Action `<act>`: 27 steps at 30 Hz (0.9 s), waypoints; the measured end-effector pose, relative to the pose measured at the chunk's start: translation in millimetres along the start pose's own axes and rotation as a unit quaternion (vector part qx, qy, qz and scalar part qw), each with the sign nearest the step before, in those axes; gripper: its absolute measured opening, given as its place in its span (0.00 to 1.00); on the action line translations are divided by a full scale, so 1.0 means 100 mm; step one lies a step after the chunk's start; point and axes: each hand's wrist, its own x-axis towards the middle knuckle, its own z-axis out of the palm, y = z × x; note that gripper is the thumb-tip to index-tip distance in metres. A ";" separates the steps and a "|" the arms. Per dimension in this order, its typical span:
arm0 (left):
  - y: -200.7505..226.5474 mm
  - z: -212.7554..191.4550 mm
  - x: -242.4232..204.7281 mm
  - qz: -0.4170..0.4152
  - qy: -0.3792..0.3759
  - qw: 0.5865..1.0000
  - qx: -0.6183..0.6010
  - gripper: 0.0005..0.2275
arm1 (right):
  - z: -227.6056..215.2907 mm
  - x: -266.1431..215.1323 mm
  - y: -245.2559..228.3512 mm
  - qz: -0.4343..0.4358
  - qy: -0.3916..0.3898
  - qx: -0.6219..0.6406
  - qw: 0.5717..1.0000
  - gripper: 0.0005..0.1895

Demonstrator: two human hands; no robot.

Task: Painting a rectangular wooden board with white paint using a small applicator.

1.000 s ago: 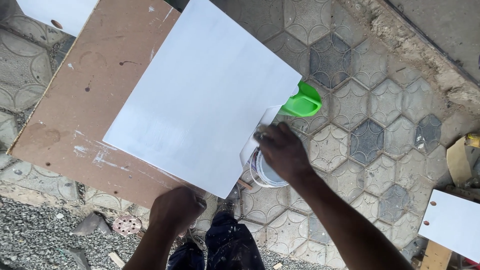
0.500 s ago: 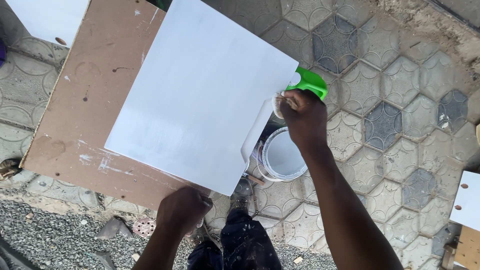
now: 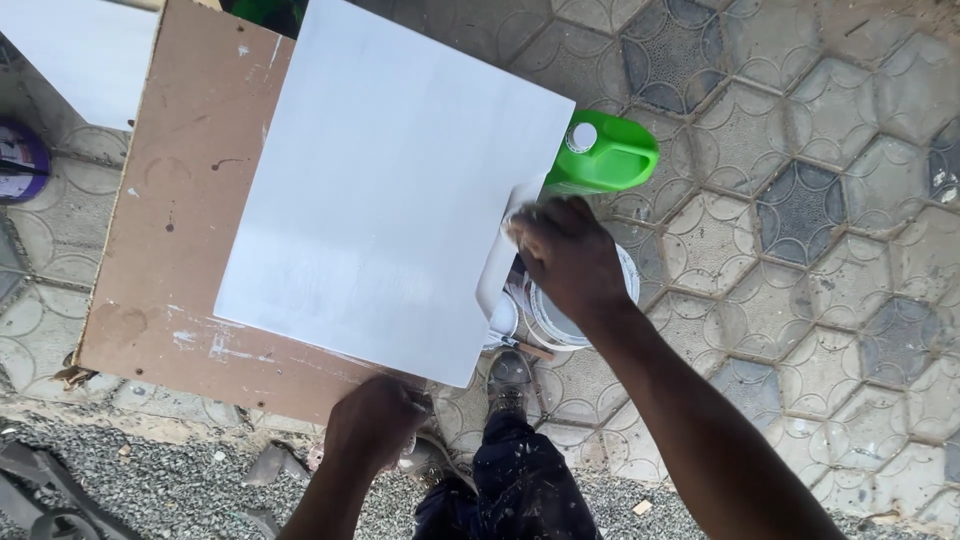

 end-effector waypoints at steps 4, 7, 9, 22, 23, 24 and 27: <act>-0.05 0.08 0.06 -0.004 0.005 1.000 -0.002 0.14 | 0.31 0.15 0.25 0.117 0.012 -0.020 0.993 0.03; -0.05 0.07 0.06 0.014 0.015 1.000 0.017 0.14 | 0.32 0.30 0.16 0.286 0.007 0.008 0.958 0.06; -0.02 0.05 0.03 0.016 0.023 1.000 -0.006 0.15 | 0.27 0.41 0.08 0.426 -0.022 0.038 0.904 0.13; -0.02 0.05 0.01 0.009 0.037 0.999 0.014 0.15 | 0.12 0.38 0.57 0.400 0.200 0.025 0.894 0.09; -0.01 0.03 0.00 0.004 0.033 0.999 0.015 0.14 | 0.11 0.46 0.60 0.336 0.192 0.036 0.922 0.08; 0.00 0.02 -0.01 0.000 0.028 0.999 0.016 0.14 | 0.09 0.54 0.64 0.270 0.182 0.047 0.944 0.08; -0.03 0.06 0.04 0.005 0.033 0.999 0.022 0.15 | 0.10 0.55 0.26 0.185 -0.024 0.135 0.973 0.06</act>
